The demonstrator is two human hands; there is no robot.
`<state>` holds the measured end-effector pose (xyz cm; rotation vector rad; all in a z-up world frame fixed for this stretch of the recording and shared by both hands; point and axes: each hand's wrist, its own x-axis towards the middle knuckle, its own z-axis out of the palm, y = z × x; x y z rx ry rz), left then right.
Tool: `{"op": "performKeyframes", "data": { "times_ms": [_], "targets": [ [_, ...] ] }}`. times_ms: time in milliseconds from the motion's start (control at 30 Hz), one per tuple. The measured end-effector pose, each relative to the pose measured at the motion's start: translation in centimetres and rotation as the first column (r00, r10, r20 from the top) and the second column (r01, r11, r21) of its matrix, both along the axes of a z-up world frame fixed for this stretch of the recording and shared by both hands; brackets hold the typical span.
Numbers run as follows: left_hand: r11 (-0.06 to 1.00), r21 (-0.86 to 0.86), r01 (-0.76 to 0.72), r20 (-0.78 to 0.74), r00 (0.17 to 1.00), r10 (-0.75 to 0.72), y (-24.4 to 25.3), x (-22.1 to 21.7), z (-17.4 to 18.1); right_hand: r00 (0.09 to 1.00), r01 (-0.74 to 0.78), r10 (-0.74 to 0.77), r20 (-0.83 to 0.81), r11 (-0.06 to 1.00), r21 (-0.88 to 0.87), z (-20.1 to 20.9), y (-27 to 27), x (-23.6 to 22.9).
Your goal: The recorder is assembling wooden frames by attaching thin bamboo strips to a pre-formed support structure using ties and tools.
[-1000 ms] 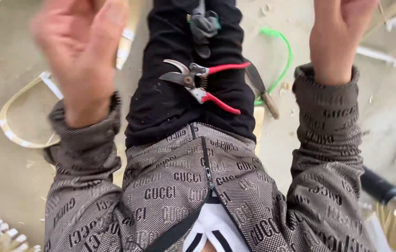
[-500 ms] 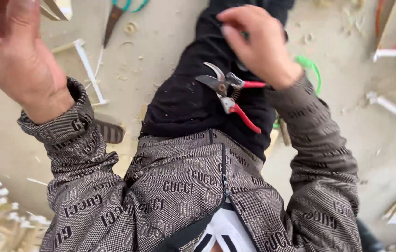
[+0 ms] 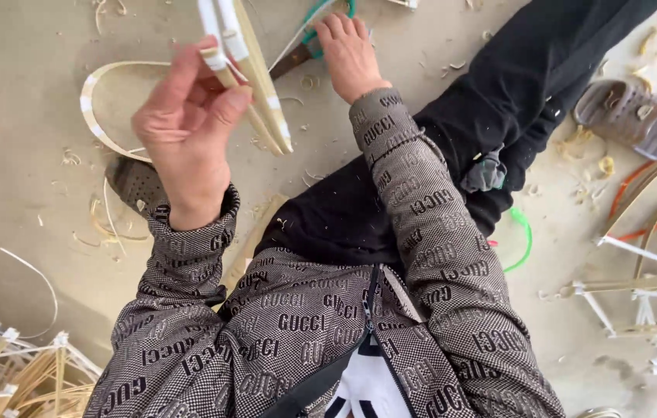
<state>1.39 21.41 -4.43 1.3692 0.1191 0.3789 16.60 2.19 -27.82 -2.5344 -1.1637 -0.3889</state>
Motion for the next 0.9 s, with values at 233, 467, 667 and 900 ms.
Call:
{"op": "performKeyframes", "data": {
  "times_ms": [233,467,667,900],
  "targets": [
    [0.994,-0.017,0.109,0.043,0.993,-0.108,-1.4,0.1,0.8,0.895,-0.006,-0.188,-0.405,0.902,-0.432,5.4,-4.3,-2.2],
    [0.984,-0.014,0.179,0.179,0.968,-0.174,-6.6,0.7,1.1,0.754,0.376,-0.424,-0.501,0.905,-0.198,24.3,-17.7,-7.5],
    [0.953,-0.027,0.300,0.201,0.936,-0.289,-15.7,1.5,1.7,0.498,0.654,0.081,-0.863,0.618,0.436,25.9,-22.7,-22.5],
    [0.882,0.070,0.465,0.276,0.841,-0.465,-24.3,0.0,1.7,0.353,0.733,0.078,-0.933,0.597,0.327,27.8,-20.3,-30.6]
  ]
}}
